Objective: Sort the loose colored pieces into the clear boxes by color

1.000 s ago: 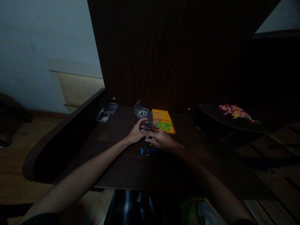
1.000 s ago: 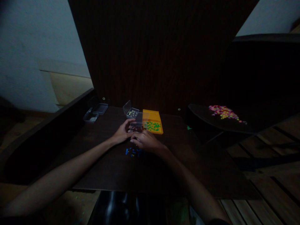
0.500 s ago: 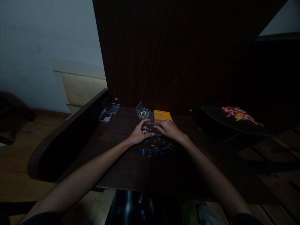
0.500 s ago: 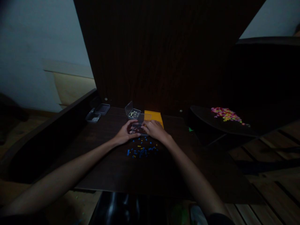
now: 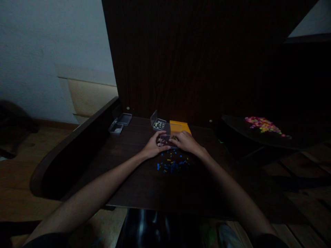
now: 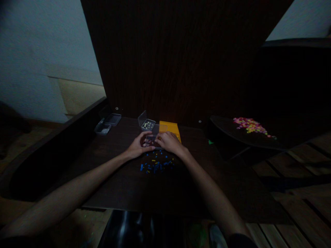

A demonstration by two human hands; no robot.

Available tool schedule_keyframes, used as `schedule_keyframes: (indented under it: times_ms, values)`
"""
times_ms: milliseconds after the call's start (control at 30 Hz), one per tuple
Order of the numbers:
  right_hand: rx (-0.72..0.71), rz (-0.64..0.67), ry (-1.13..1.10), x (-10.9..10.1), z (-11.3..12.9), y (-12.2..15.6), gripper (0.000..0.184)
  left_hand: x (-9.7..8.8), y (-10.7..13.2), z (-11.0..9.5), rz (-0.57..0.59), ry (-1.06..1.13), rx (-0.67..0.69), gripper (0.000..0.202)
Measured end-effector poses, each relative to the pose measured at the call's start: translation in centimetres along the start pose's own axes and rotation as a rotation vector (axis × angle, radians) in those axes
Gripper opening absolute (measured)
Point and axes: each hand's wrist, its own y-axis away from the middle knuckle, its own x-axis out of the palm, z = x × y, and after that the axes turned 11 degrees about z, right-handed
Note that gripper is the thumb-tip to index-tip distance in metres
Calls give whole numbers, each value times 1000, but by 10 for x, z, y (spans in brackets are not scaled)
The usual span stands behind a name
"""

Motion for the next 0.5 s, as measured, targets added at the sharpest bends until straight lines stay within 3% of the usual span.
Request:
schedule_keyframes:
  times_ms: [300,500]
  values:
    - [-6,-2,-37,1,-3,1,24,-1,-1,1,6,7,-4,71]
    - [-60,-95,-145,-4,-11,8,25,0,0,1,0,-4,-15,71]
